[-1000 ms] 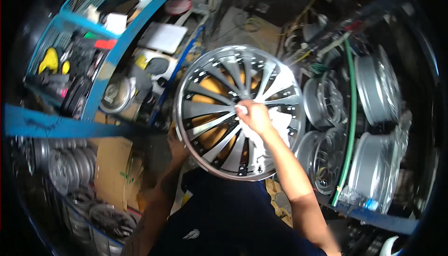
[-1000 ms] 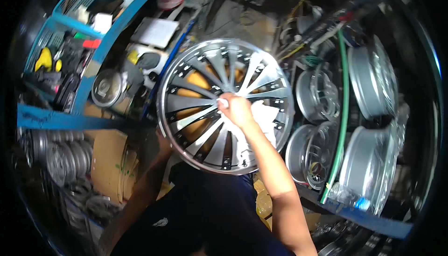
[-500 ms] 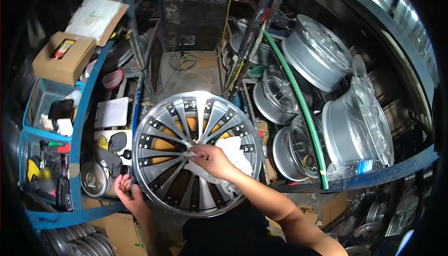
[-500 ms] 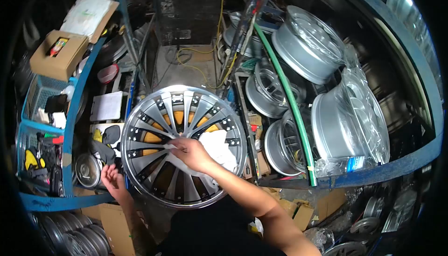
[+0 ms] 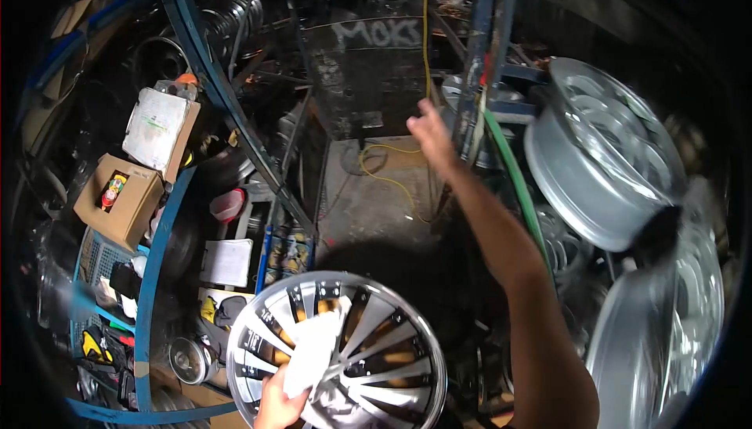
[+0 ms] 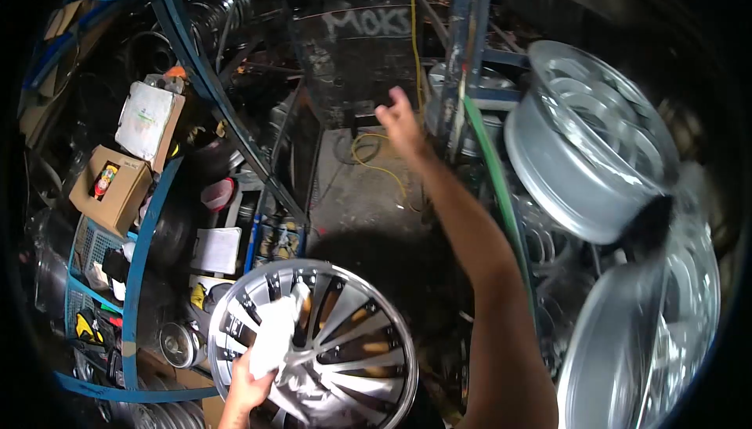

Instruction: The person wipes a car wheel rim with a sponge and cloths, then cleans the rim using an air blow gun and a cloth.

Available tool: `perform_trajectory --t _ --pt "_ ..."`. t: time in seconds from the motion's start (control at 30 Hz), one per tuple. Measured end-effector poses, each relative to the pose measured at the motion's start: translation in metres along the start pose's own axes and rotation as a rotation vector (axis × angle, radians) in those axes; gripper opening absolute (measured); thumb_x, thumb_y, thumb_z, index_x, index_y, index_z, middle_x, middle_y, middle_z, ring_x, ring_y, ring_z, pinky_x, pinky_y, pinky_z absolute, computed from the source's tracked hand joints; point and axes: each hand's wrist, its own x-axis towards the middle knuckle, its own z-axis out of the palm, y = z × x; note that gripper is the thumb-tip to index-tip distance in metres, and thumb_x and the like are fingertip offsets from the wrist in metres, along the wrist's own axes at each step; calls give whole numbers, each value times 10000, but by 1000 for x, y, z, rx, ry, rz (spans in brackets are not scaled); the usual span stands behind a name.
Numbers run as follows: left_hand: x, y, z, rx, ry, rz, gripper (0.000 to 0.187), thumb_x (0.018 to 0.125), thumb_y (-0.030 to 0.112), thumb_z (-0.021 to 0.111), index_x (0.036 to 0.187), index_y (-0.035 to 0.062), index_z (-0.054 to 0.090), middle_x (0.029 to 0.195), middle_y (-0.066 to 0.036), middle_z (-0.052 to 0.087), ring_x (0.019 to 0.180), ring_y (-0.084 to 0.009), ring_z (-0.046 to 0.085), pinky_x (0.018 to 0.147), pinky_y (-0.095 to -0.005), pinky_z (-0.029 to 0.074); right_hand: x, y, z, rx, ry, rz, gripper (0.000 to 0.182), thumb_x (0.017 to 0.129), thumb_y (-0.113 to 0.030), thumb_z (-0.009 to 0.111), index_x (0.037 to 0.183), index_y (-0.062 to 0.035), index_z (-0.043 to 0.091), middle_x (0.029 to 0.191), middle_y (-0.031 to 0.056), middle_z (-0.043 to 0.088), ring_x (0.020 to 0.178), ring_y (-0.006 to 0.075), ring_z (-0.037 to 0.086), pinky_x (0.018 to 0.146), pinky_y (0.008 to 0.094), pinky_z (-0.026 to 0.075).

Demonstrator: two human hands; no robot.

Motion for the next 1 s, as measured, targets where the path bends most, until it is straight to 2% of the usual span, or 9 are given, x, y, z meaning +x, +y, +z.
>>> perform_trajectory --t 0.07,0.2,0.27,0.33,0.47,0.63,0.77,0.9,1.0 --pt "-12 -6 7 39 92 -91 286 812 60 735 1082 -25 696 908 -137 765 874 -192 741 800 -341 565 101 82 -37 -844 285 -253 961 940 -377 707 1589 82 167 1607 349 279 1472 448 358 1210 516 298" --pt "-56 -13 16 -40 204 -368 422 885 42 692 1290 -1 582 1182 -154 688 1092 -208 669 952 -350 520 207 77 -94 -914 681 -114 985 940 -328 653 1573 134 55 1616 404 159 1479 526 291 1213 567 275" --pt "-88 -34 30 -134 462 -445 440 902 38 678 1321 4 549 1224 -152 658 1126 -212 645 981 -355 504 219 40 -112 -815 804 272 874 952 -313 610 1567 106 151 1580 366 298 1417 471 432 1162 545 374" --pt "-138 -60 45 -231 749 -490 459 918 35 665 1351 9 515 1267 -151 627 1160 -216 622 1010 -360 488 216 24 -116 -540 887 607 558 949 -386 628 1301 45 587 1257 227 682 1152 366 683 1021 510 514" --pt "-253 -85 80 -336 1206 -448 499 950 28 637 1412 18 449 1351 -149 567 1228 -224 575 1069 -370 457 280 122 -192 -581 752 599 558 959 -458 583 1272 1 629 1242 238 691 1134 386 687 979 517 525" --pt "-278 -65 83 -416 1324 -620 450 934 -39 595 1373 -26 498 1290 -142 612 1185 -239 611 1049 -373 496 355 220 -289 -714 658 512 582 970 -547 526 1235 -53 681 1224 252 701 1112 412 692 925 525 539" --pt "-252 -38 69 -424 1208 -622 606 899 -100 492 1494 8 451 1374 -131 576 1206 -220 605 1056 -339 484 371 221 -289 -705 806 -95 601 969 -603 514 1238 -97 693 1187 284 702 1103 451 680 922 542 530" --pt "-205 -3 47 -508 1157 -524 833 828 -128 450 1615 92 289 1523 -131 446 1293 -233 546 1094 -344 451 357 105 -209 -1186 1131 -291 725 900 -668 618 900 46 745 904 277 733 860 428 716 784 524 556" --pt "-195 22 -4 -392 1168 -471 676 824 14 518 1494 87 476 1366 -92 570 1217 -230 580 1053 -352 470 285 -9 -105 -1009 866 -854 534 949 -513 661 826 3 731 729 220 655 684 391 647 656 479 494"
